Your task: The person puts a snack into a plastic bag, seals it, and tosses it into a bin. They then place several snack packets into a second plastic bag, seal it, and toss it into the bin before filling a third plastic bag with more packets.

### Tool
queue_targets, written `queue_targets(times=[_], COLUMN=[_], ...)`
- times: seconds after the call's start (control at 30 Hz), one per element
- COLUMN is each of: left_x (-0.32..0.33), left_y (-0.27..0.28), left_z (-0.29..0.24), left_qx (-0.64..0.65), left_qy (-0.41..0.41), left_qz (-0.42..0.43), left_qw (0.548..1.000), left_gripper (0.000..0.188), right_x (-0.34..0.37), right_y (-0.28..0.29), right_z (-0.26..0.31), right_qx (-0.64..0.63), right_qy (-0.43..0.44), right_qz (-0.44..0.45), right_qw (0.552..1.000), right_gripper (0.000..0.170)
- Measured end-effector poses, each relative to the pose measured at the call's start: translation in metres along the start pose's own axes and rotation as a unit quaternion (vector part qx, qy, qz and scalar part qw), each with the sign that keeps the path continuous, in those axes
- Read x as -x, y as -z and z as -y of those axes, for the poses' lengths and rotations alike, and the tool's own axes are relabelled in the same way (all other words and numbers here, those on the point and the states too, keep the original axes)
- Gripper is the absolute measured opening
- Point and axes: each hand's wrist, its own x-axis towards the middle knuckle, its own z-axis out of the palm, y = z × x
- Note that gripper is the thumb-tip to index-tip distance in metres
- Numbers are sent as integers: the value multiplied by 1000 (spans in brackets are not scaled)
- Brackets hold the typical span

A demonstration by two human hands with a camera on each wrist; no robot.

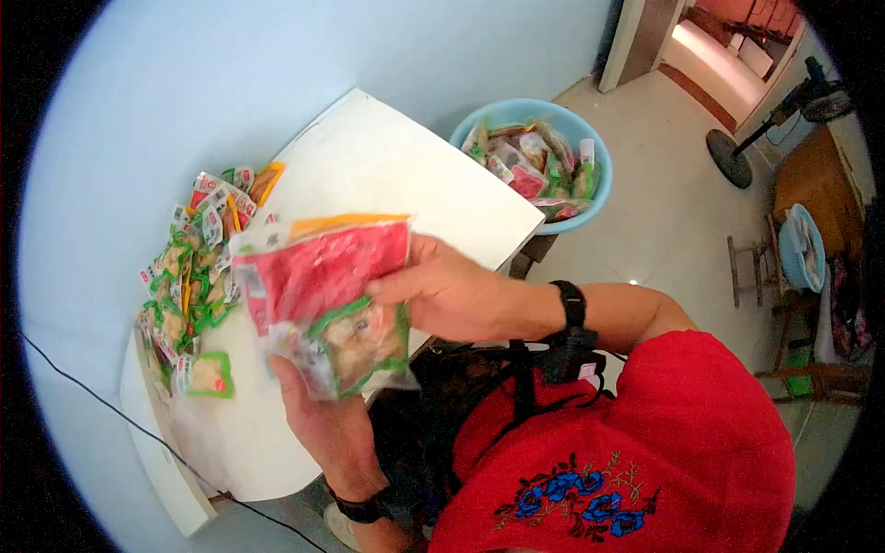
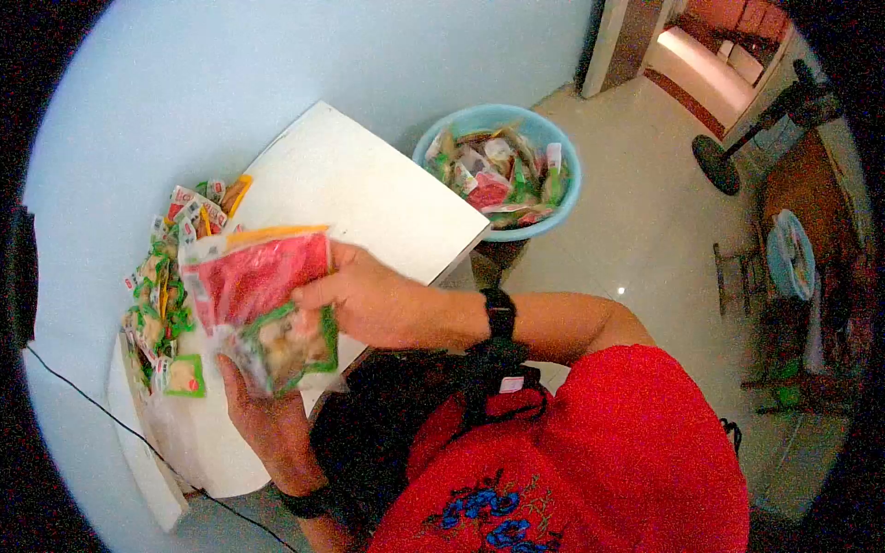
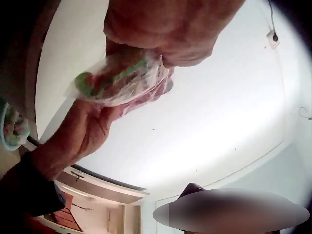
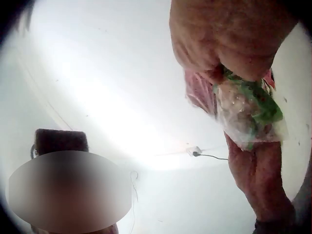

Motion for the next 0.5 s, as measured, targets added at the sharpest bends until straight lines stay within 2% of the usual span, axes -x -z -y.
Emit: queue_targets(times=[0.03,0.1,0.13,0.2,0.27,0.37,0.4,0.5], left_x=[-2,-6,-4,-4,-2,0,0,0], left_y=[0,4,2,14,29,55,60,74], left_z=[3,10,12,12,13,14,14,20], left_qx=[-24,-69,-132,-267,-366,-514,-538,-517], left_qy=[1,0,-22,-45,-88,-173,-169,-180], left_qz=[16,49,52,27,-7,-45,-56,-69], left_qw=[1000,996,990,962,926,839,824,834], left_gripper=[51,52,53,53,48,43,42,41], right_x=[3,10,13,22,33,49,52,53], right_y=[-2,9,18,41,64,125,149,201], right_z=[13,48,68,118,168,244,263,298], right_qx=[8,76,113,206,320,490,532,569], right_qy=[4,73,131,175,237,246,245,232], right_qz=[-32,-43,-13,-89,-159,-266,-289,-319], right_qw=[999,993,985,959,903,793,758,721], right_gripper=[48,44,41,37,35,37,36,32])
